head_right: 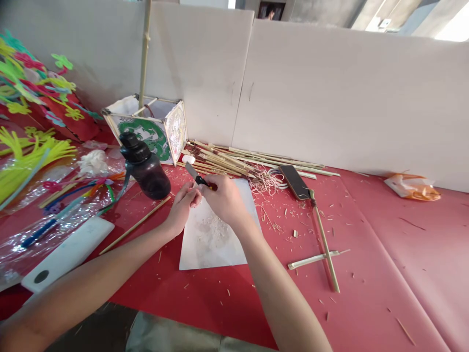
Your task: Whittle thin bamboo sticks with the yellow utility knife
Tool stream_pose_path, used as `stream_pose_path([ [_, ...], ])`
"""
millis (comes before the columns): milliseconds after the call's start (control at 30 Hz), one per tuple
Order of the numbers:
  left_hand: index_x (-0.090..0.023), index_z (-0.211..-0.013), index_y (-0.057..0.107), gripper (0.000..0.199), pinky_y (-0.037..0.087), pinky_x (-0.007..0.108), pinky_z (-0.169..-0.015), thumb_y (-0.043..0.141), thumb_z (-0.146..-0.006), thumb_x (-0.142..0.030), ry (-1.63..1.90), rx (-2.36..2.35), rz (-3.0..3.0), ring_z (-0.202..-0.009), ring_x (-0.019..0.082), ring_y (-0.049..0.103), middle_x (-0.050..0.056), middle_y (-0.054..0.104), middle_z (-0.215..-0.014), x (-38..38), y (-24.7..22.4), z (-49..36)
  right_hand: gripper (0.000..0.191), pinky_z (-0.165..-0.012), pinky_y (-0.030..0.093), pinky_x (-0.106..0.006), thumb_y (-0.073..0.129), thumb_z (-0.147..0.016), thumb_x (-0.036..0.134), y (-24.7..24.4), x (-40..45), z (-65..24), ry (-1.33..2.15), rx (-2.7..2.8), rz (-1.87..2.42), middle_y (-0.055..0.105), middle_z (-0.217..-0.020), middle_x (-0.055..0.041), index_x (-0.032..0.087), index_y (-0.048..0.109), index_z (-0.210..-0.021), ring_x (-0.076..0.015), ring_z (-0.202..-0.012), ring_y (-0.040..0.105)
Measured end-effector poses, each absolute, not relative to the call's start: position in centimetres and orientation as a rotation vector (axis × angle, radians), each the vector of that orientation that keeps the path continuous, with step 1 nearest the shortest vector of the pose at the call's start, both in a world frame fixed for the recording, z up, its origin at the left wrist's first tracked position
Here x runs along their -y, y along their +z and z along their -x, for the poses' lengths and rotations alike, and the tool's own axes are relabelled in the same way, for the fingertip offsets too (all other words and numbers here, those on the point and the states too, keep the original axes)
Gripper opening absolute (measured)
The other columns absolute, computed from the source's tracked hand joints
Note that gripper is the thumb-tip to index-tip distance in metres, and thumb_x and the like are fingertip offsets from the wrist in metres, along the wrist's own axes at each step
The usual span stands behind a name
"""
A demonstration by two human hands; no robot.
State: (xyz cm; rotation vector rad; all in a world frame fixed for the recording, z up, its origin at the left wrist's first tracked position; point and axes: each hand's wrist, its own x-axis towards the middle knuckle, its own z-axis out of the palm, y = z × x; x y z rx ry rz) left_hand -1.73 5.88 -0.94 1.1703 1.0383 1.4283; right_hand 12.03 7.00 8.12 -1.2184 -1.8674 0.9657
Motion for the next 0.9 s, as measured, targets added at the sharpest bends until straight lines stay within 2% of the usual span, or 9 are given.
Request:
stream_pose_path([
  [133, -0.025, -0.1, 0.039, 0.029, 0.041, 0.023, -0.06, 0.046, -0.097, -0.054, 1.433, -1.029, -1.155, -0.065, 0.011, 0.051, -0.004, 0.053, -0.078, -5.0, -0.7, 1.8, 0.019, -0.067, 0.044, -0.029, 0.065, -0.083, 0.036, 6.5, -6.2, -10.8, 1.274, 1.234, 0.976, 0.061, -0.072, -0.0004, 0.019, 0.068, -0.076, -0.0144, -0.067, 0.055],
  [200, -0.025, -0.107, 0.044, 0.035, 0.047, 0.026, -0.069, 0.047, -0.095, -0.058, 1.362, -1.005, -1.316, -0.079, 0.014, 0.058, 0.0, 0.058, -0.092, -4.4, -0.6, 2.0, 0.018, -0.07, 0.047, -0.031, 0.071, -0.079, 0.037, 5.6, -5.7, -10.1, 1.308, 1.119, 0.957, 0.064, -0.074, -0.0015, 0.019, 0.072, -0.077, -0.0159, -0.07, 0.058],
  [267, -0.024, -0.112, 0.049, 0.041, 0.049, 0.028, -0.075, 0.052, -0.093, -0.06, 1.27, -0.972, -1.449, -0.087, 0.017, 0.059, 0.003, 0.06, -0.098, -4.1, -0.3, 2.0, 0.019, -0.069, 0.047, -0.031, 0.074, -0.077, 0.038, 4.9, -5.4, -9.6, 1.266, 1.108, 0.99, 0.066, -0.075, -0.0022, 0.019, 0.073, -0.076, -0.0169, -0.072, 0.059],
  [433, -0.02, -0.111, 0.059, 0.041, 0.048, 0.029, -0.075, 0.053, -0.094, -0.057, 1.233, -0.949, -1.451, -0.088, 0.019, 0.06, 0.005, 0.063, -0.093, -4.2, 0.2, 1.8, 0.023, -0.067, 0.048, -0.029, 0.075, -0.078, 0.042, 3.9, -5.1, -9.3, 1.129, 1.126, 1.038, 0.067, -0.081, -0.0031, 0.019, 0.073, -0.083, -0.0166, -0.073, 0.059],
  [567, -0.019, -0.09, 0.059, 0.036, 0.044, 0.026, -0.068, 0.051, -0.096, -0.053, 1.302, -1.052, -1.407, -0.075, 0.015, 0.056, 0.001, 0.059, -0.08, -4.3, 0.1, 1.9, 0.027, -0.07, 0.051, -0.029, 0.073, -0.082, 0.043, 2.9, -4.6, -10.1, 1.036, 1.043, 1.033, 0.065, -0.091, -0.0026, 0.023, 0.067, -0.099, -0.0149, -0.075, 0.059],
  [633, -0.019, -0.086, 0.058, 0.036, 0.041, 0.026, -0.064, 0.05, -0.097, -0.052, 1.304, -1.089, -1.438, -0.069, 0.014, 0.054, 0.0, 0.058, -0.076, -4.1, 0.1, 2.1, 0.029, -0.074, 0.053, -0.03, 0.069, -0.085, 0.046, 2.2, -4.2, -10.6, 1.087, 1.025, 1.051, 0.065, -0.091, -0.0027, 0.023, 0.066, -0.103, -0.015, -0.076, 0.06],
  [767, -0.019, -0.096, 0.06, 0.032, 0.043, 0.027, -0.067, 0.05, -0.098, -0.049, 1.178, -1.008, -1.618, -0.075, 0.016, 0.057, 0.002, 0.061, -0.082, -3.1, 0.9, 2.1, 0.029, -0.076, 0.053, -0.032, 0.065, -0.086, 0.049, 1.2, -3.4, -11.7, 1.371, 1.096, 1.011, 0.067, -0.083, -0.0029, 0.022, 0.071, -0.094, -0.0174, -0.076, 0.062],
  [900, -0.019, -0.099, 0.061, 0.033, 0.045, 0.028, -0.066, 0.048, -0.098, -0.049, 1.033, -0.959, -1.767, -0.072, 0.017, 0.058, 0.003, 0.064, -0.081, -2.0, 1.6, 1.6, 0.026, -0.066, 0.048, -0.027, 0.068, -0.086, 0.046, 1.0, -2.4, -12.7, 1.358, 1.12, 0.991, 0.063, -0.078, -0.0013, 0.02, 0.07, -0.082, -0.0145, -0.068, 0.056],
])
